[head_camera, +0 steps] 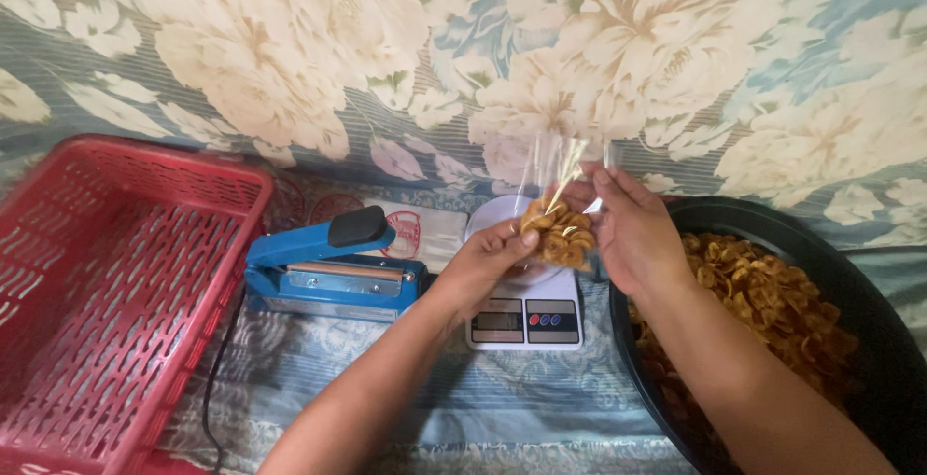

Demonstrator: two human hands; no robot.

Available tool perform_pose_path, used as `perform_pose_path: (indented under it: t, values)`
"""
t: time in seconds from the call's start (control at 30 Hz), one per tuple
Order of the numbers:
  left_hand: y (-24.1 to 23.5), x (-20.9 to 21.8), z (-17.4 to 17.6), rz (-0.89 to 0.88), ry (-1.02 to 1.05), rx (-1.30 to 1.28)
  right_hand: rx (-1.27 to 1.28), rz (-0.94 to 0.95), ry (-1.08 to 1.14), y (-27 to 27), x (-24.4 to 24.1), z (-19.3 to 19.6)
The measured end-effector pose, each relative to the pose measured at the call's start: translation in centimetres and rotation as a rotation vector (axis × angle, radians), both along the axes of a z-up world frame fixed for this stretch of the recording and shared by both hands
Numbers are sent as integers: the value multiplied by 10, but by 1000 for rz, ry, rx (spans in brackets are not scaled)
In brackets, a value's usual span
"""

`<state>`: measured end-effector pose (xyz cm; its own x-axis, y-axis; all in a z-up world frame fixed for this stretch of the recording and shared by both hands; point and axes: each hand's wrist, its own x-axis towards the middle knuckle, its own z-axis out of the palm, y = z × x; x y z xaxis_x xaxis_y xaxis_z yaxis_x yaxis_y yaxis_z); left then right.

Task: The person weighs dried banana chips using a digital scale and places them into small plastic bags. They then use a handheld heat sealer to close the bags and place the finished packages into a red basket.

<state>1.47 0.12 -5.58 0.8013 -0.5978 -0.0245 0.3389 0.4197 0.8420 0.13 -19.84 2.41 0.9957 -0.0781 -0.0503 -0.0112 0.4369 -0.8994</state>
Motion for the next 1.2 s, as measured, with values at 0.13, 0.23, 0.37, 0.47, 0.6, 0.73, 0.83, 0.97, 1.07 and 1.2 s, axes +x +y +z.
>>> perform_pose_path:
  t: [0.13, 0.23, 0.37, 0.47, 0.6, 0.73, 0.83, 0.97, 1.07, 1.2]
  values:
    - [-3, 8, 10, 192, -68, 63, -139, 0, 21, 10, -4, 8]
    - [0, 10, 12, 213, 0, 56, -80, 22, 10, 15, -6, 16]
    - [2, 7, 18, 240, 26, 127, -47, 14, 15, 15, -7, 18]
    - [3, 8, 27, 227, 1, 115, -47, 25, 14, 14, -5, 12]
    - [3, 19, 25, 324, -103, 17, -5, 86, -109, 11, -2, -4]
    - [10, 26, 13, 396, -87, -71, 97, 117, -211, 7, -5, -7]
    - [13, 22, 4, 447, -43, -49, -50, 72, -101, 13, -5, -7]
    - [22, 4, -2, 475, -67, -93, -195, 161, -47, 26, 9, -14]
    - [37, -24, -2, 548, -32, -63, -281, 199, 6, 40, 32, -12]
    - [69, -75, 1, 639, -17, 22, -540, 273, -267, 87, 64, -36]
